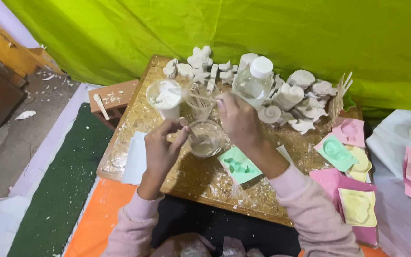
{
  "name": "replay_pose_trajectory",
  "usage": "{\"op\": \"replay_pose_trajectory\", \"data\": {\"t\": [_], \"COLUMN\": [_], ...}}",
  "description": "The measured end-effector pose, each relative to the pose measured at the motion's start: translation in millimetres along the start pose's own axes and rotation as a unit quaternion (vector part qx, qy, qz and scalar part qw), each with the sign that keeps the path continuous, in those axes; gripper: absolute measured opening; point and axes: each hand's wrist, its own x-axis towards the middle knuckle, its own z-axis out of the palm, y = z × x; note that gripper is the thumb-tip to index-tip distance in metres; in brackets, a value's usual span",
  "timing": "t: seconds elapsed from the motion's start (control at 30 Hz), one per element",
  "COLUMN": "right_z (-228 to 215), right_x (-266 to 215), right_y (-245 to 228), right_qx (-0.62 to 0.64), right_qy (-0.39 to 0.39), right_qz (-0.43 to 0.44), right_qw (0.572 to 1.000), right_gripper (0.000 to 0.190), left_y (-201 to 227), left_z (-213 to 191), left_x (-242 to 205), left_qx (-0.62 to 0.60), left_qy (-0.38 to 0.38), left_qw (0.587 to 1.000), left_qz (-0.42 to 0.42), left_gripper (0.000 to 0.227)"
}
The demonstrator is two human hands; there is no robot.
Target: Mixing plaster in a small container and applying it to a silicone mold using a wooden stick.
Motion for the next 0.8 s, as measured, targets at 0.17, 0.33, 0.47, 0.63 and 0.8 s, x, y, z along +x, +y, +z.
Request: {"op": "replay_pose_trajectory", "data": {"t": [0.17, 0.33, 0.47, 0.63, 0.8], "right_z": [-44, -69, -60, -44, -40], "right_x": [-40, -54, -61, -77, -85], "right_y": [29, 33, 38, 52, 53], "right_qx": [0.008, 0.084, -0.013, -0.049, -0.062], "right_qy": [0.003, -0.104, -0.066, -0.060, -0.106], "right_qz": [0.051, 0.010, -0.079, -0.092, -0.090], "right_qw": [0.999, 0.991, 0.995, 0.993, 0.988], "right_gripper": [0.017, 0.027, 0.018, 0.027, 0.032], "left_y": [4, 11, 22, 13, 5], "left_z": [-1, 2, 9, 16, 20], "left_x": [12, 26, 30, 33, 33], "left_qx": [-0.029, -0.063, -0.065, -0.044, -0.047], "left_qy": [-0.028, -0.044, -0.070, -0.083, -0.069], "left_qw": [0.998, 0.995, 0.992, 0.993, 0.996], "left_qz": [-0.056, -0.071, -0.080, -0.066, -0.017], "left_gripper": [0.013, 0.014, 0.016, 0.016, 0.017]}}
